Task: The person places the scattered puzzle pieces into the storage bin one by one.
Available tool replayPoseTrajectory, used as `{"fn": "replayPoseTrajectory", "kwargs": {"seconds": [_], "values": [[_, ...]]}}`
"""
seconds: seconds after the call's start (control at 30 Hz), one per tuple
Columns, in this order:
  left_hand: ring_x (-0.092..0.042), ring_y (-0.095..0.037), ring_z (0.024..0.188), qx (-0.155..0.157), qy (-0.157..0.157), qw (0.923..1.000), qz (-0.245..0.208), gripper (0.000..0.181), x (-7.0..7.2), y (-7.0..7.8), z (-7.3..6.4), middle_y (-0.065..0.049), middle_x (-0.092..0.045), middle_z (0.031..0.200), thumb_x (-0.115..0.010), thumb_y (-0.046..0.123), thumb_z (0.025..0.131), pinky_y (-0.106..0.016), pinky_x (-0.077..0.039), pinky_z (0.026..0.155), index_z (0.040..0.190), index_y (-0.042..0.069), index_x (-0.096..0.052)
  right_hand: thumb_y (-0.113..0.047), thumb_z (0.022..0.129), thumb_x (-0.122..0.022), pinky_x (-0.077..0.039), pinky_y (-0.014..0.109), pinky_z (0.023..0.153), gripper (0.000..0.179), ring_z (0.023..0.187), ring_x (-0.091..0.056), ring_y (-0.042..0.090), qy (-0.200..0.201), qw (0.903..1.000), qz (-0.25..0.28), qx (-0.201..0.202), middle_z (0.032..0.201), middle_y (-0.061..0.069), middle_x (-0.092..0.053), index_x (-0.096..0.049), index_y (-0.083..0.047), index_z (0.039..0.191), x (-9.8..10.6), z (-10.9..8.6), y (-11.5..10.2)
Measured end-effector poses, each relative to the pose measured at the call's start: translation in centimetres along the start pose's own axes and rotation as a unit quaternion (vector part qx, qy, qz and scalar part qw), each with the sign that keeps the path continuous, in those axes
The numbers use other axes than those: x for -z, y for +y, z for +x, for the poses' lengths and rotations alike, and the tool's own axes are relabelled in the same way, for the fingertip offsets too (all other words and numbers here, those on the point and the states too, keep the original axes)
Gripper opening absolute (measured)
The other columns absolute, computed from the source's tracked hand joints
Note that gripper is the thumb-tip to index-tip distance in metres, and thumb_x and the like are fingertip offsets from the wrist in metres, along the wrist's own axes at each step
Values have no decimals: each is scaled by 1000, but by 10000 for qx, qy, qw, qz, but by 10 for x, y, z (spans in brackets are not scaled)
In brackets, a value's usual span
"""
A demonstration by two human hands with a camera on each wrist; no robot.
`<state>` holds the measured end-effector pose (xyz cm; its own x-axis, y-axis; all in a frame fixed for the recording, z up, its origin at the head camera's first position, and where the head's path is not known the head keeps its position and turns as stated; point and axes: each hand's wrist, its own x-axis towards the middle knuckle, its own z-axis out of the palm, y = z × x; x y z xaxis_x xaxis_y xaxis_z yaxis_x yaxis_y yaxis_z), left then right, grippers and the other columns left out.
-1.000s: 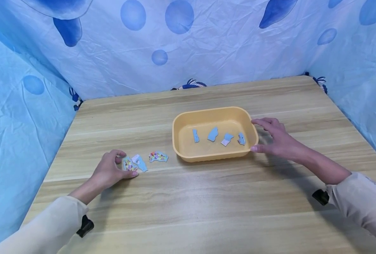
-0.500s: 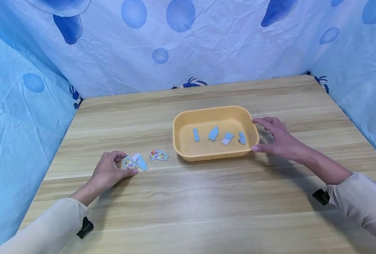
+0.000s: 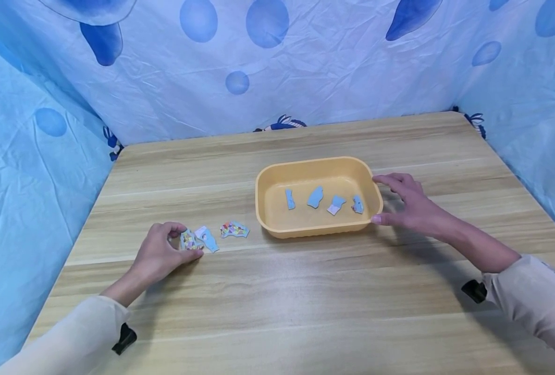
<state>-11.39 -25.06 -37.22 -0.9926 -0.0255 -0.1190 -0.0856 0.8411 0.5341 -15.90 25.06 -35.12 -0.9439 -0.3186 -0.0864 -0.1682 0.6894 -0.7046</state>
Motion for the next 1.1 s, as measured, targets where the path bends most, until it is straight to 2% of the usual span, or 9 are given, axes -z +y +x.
{"fn": "replayPoseTrajectory", "kwargs": {"seconds": [0.2, 0.43, 0.63, 0.83, 1.1], "values": [[-47, -33, 102, -95, 97, 9999, -26, 70, 3, 3, 0, -21, -49, 117, -85, 32, 70, -45, -40, 83, 122, -3, -54, -34, 79, -79, -27, 69, 93, 88, 132, -14, 44, -6, 10000, 18, 85, 150, 21, -17, -30, -12, 150, 1, -1, 0], [-48, -32, 100, -156, 48, 9999, 0, 70, 4, 7, 0, -20, -50, 116, -85, 33, 71, -43, -42, 81, 122, -3, -54, -33, 80, -79, -27, 68, 93, 88, 132, -13, 43, -5, 9999, 40, 121, 150, 21, -17, -31, -13, 150, 1, -1, 0], [-51, -29, 94, -189, 16, 9998, 65, 71, 4, 12, -1, -19, -49, 115, -85, 34, 71, -36, -43, 75, 123, -2, -54, -31, 80, -80, -25, 68, 94, 87, 132, -13, 43, 26, 9999, 34, 160, 149, 21, -18, -32, -12, 149, 1, -1, 0], [-59, -29, 95, -218, -108, 9996, -157, 68, 6, 20, 1, -20, -46, 121, -84, 30, 73, -33, -49, 72, 125, -1, -52, -32, 79, -80, -26, 69, 94, 87, 132, -14, 43, 40, 9999, -22, 134, 149, 21, -19, -32, -12, 149, 0, 0, -1], [-60, -29, 96, -394, -221, 9982, -386, 68, 7, 36, 3, -18, -46, 121, -84, 27, 73, -31, -52, 68, 126, 0, -52, -33, 80, -79, -25, 69, 94, 88, 133, -13, 44, 23, 9999, -11, 112, 149, 22, -18, -30, -12, 150, 1, 0, 0]]}}
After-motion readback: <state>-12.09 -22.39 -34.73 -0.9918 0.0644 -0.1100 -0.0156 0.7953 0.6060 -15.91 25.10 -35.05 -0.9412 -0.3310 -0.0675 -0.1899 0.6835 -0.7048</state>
